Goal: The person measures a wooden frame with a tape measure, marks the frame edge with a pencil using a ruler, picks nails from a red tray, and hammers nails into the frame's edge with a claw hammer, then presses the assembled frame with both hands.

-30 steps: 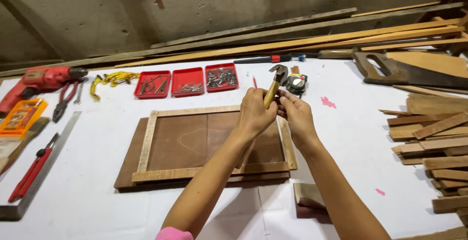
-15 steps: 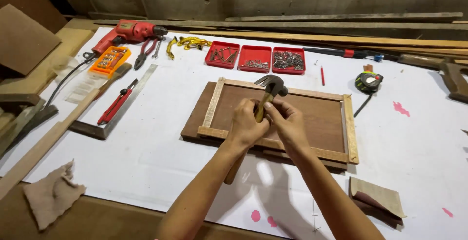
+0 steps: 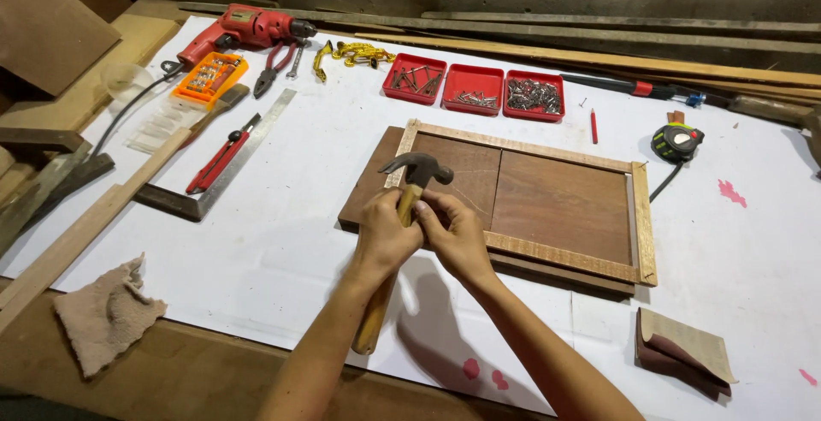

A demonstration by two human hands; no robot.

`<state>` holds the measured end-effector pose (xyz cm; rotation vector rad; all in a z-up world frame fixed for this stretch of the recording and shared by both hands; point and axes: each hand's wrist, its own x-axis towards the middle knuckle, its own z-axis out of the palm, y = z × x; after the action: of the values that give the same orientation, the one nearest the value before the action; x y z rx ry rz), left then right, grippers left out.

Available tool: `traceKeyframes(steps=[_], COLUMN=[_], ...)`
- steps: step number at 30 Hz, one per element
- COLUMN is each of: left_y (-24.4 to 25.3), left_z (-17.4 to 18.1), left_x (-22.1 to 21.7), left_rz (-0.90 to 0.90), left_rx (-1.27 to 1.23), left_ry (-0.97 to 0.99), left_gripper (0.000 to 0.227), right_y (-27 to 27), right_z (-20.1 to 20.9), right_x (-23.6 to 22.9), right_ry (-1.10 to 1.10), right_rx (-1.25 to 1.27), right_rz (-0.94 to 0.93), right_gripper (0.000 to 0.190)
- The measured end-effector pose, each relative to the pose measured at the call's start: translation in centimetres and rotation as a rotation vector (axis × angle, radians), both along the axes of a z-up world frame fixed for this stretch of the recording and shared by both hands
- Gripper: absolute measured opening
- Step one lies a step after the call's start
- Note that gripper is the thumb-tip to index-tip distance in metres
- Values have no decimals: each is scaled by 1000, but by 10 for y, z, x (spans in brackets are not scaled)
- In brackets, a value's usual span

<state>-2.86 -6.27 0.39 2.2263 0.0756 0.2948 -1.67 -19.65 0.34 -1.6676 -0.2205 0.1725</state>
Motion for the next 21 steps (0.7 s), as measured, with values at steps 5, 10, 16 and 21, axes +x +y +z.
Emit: traceKeyframes(steps=[5, 10, 16, 21], left_y=[18, 40, 64, 71], left_z=[3, 20, 13, 11], left_x=[-4, -5, 2, 1], left_rz=[72, 136, 162, 149], left_rx=[2, -156, -115, -155], left_ry=[-43, 188, 173, 225], left_gripper=[20, 16, 17, 27], right_y=[-3, -5, 5, 14], right_z=[-10, -25, -30, -39], right_x=[-5, 5, 12, 18], right_ry=[-328, -422, -587, -646], right_rx=[-190, -335, -539, -614], right_rz=[14, 87, 122, 159], right_gripper=[30, 34, 42, 40])
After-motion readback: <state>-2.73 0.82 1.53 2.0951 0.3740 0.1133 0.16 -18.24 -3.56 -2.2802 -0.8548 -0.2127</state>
